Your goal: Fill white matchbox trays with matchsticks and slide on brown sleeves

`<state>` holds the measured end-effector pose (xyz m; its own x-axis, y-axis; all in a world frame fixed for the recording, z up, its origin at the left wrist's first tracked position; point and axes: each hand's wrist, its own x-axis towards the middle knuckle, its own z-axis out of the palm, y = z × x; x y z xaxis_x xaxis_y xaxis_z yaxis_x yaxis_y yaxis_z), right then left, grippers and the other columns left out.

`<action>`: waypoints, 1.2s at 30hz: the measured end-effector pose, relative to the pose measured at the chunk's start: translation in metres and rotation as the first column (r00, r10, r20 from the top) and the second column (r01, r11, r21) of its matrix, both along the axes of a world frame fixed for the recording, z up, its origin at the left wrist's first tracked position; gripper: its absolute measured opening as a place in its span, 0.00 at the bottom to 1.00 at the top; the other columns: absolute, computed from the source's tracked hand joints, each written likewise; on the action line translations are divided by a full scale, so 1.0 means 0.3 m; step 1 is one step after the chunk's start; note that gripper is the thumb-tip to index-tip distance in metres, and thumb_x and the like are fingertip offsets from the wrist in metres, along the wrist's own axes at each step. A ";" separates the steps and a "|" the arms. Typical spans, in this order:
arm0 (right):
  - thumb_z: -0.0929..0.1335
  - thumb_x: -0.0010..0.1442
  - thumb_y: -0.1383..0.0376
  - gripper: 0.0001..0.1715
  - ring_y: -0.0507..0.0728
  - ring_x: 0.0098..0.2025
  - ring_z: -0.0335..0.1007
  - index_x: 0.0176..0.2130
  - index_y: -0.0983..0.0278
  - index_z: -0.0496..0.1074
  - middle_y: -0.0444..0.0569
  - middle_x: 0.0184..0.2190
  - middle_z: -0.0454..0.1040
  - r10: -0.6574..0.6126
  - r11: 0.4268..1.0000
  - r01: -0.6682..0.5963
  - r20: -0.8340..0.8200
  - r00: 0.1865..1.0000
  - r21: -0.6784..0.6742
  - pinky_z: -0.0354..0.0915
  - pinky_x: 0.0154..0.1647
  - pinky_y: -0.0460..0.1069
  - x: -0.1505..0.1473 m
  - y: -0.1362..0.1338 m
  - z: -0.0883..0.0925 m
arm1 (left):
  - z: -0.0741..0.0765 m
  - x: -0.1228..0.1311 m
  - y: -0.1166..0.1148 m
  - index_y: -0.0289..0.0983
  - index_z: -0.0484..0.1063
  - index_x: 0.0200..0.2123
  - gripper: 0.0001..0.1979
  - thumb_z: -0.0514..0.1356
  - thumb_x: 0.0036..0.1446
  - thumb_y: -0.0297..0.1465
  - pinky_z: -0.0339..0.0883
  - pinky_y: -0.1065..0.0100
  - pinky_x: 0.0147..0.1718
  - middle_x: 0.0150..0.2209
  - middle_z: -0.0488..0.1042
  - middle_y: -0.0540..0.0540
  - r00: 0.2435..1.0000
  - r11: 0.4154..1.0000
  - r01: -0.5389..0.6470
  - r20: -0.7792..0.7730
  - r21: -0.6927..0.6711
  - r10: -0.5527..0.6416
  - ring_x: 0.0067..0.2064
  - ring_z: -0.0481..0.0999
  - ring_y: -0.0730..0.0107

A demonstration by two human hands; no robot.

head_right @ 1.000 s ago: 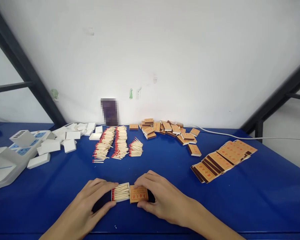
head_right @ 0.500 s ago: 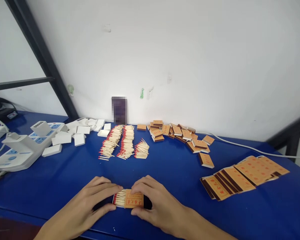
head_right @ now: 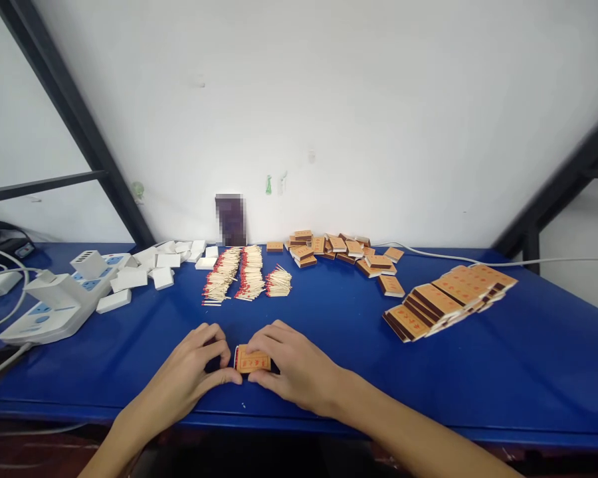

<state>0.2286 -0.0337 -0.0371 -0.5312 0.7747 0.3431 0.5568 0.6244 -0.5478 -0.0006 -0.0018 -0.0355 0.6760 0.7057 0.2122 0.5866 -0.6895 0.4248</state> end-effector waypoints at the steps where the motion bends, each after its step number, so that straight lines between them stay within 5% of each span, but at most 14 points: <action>1: 0.72 0.59 0.67 0.12 0.57 0.48 0.68 0.45 0.62 0.71 0.50 0.45 0.76 0.005 1.000 -0.005 0.000 1.000 0.025 0.67 0.49 0.53 -0.002 0.001 -0.006 | 0.007 0.003 -0.001 0.38 0.70 0.30 0.18 0.55 0.65 0.45 0.61 0.63 0.41 0.35 0.71 0.49 0.999 0.999 0.035 -0.018 -0.016 -0.035 0.37 0.68 0.66; 7: 0.73 0.59 0.65 0.15 0.58 0.46 0.69 0.45 0.62 0.70 0.50 0.44 0.75 -0.015 0.991 0.015 -0.003 1.000 0.133 0.68 0.48 0.53 -0.017 0.000 -0.024 | 0.017 0.005 -0.003 0.39 0.68 0.30 0.17 0.54 0.66 0.44 0.57 0.63 0.47 0.31 0.69 0.53 0.998 0.995 0.040 -0.044 -0.091 -0.045 0.35 0.67 0.69; 13: 0.67 0.58 0.71 0.14 0.60 0.49 0.68 0.46 0.63 0.69 0.53 0.46 0.74 -0.261 0.912 0.239 0.023 0.965 0.333 0.68 0.50 0.56 0.086 -0.102 -0.008 | 0.022 0.002 -0.006 0.39 0.66 0.32 0.20 0.50 0.67 0.47 0.56 0.62 0.45 0.31 0.69 0.51 0.998 0.993 -0.027 -0.057 -0.117 0.021 0.36 0.66 0.67; 17: 0.65 0.57 0.70 0.13 0.62 0.47 0.70 0.44 0.62 0.69 0.54 0.45 0.73 -0.589 0.709 0.516 0.001 0.808 0.480 0.69 0.47 0.56 0.282 -0.178 -0.006 | 0.028 0.004 -0.007 0.39 0.65 0.31 0.21 0.46 0.68 0.47 0.56 0.61 0.45 0.32 0.68 0.51 0.999 0.991 -0.023 -0.051 -0.134 0.016 0.36 0.66 0.66; 20: 0.64 0.61 0.65 0.09 0.64 0.47 0.71 0.42 0.63 0.70 0.56 0.43 0.74 -0.757 0.509 0.586 0.004 0.654 0.631 0.69 0.46 0.57 0.427 -0.212 -0.006 | 0.030 0.005 -0.007 0.39 0.65 0.32 0.21 0.45 0.69 0.47 0.56 0.61 0.46 0.32 0.69 0.51 0.999 0.989 -0.021 -0.044 -0.148 0.015 0.37 0.66 0.65; 22: 0.63 0.64 0.62 0.10 0.64 0.44 0.72 0.40 0.63 0.71 0.56 0.42 0.73 -0.818 0.447 0.594 0.037 0.574 0.668 0.69 0.41 0.56 0.493 -0.226 -0.009 | 0.030 0.004 -0.006 0.40 0.65 0.32 0.21 0.45 0.69 0.47 0.56 0.61 0.46 0.33 0.69 0.51 0.999 0.988 -0.019 -0.041 -0.153 0.013 0.37 0.66 0.66; 26: 0.61 0.66 0.61 0.13 0.64 0.41 0.72 0.37 0.64 0.72 0.56 0.38 0.74 -0.840 0.441 0.543 0.115 0.530 0.715 0.68 0.38 0.56 0.547 -0.231 -0.032 | 0.029 0.002 -0.007 0.40 0.66 0.33 0.20 0.46 0.69 0.46 0.56 0.61 0.48 0.33 0.70 0.52 0.999 0.990 -0.019 -0.031 -0.141 0.014 0.37 0.67 0.67; 36: 0.62 0.67 0.61 0.14 0.63 0.41 0.71 0.40 0.65 0.74 0.55 0.36 0.75 -0.786 0.474 0.456 0.128 0.605 0.753 0.67 0.45 0.57 0.570 -0.177 -0.059 | 0.026 0.001 -0.012 0.40 0.68 0.33 0.18 0.47 0.69 0.44 0.58 0.62 0.46 0.32 0.71 0.52 1.000 0.994 -0.021 -0.001 -0.108 0.021 0.36 0.68 0.67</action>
<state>0.3995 -0.0868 -0.0549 -0.1923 0.6483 0.7367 0.9791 0.0765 0.1883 -0.0003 -0.0053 -0.0278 0.6604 0.7388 0.1343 0.6004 -0.6269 0.4965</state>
